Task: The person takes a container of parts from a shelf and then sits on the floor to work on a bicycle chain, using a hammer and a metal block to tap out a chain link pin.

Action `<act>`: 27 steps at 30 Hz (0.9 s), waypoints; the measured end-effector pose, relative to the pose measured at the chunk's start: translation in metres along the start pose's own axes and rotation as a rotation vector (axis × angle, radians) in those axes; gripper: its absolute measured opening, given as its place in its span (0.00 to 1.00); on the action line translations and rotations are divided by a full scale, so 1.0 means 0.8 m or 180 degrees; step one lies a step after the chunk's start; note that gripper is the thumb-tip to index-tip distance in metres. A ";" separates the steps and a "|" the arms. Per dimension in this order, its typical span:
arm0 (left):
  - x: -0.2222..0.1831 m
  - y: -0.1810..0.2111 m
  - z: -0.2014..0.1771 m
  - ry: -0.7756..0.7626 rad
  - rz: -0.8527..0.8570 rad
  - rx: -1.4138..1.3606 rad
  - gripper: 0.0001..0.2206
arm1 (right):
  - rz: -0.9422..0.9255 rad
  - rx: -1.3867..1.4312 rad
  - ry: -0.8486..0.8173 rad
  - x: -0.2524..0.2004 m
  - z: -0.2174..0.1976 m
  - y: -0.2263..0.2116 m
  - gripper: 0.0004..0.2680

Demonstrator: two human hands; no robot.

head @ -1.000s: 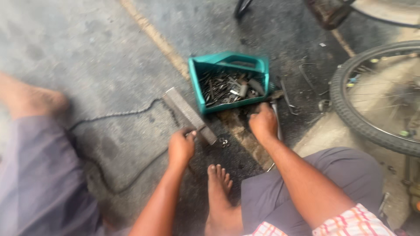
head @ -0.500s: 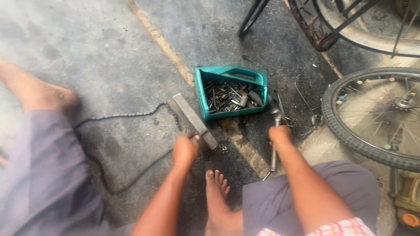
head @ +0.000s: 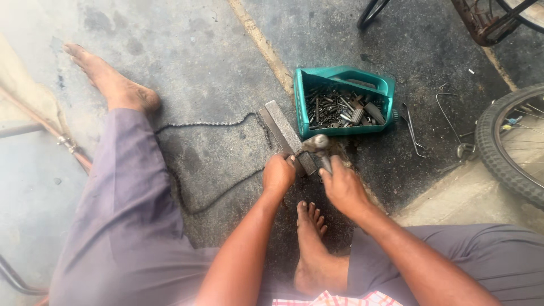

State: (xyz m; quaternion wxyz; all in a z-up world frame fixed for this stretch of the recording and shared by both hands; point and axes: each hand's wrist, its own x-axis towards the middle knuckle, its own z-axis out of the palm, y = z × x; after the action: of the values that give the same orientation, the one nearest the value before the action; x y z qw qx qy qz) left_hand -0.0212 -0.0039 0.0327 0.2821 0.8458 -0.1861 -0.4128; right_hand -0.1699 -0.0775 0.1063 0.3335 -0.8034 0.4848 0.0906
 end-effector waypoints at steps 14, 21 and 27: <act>-0.001 0.002 0.003 0.0169 0.0056 -0.0143 0.13 | 0.0131 -0.0728 -0.0214 0.023 0.037 0.012 0.11; -0.001 -0.005 0.007 -0.0028 -0.0095 -0.0131 0.14 | -0.1434 -0.0558 0.1391 0.001 0.036 0.024 0.12; -0.004 0.003 -0.001 0.0087 0.0012 -0.0126 0.14 | -0.0280 -0.0863 0.0506 0.032 0.053 0.036 0.14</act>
State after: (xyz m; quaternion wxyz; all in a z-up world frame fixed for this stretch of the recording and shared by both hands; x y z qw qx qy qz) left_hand -0.0228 -0.0038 0.0365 0.3020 0.8453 -0.1756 -0.4043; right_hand -0.1733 -0.0785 0.0492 0.1863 -0.8661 0.4574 0.0766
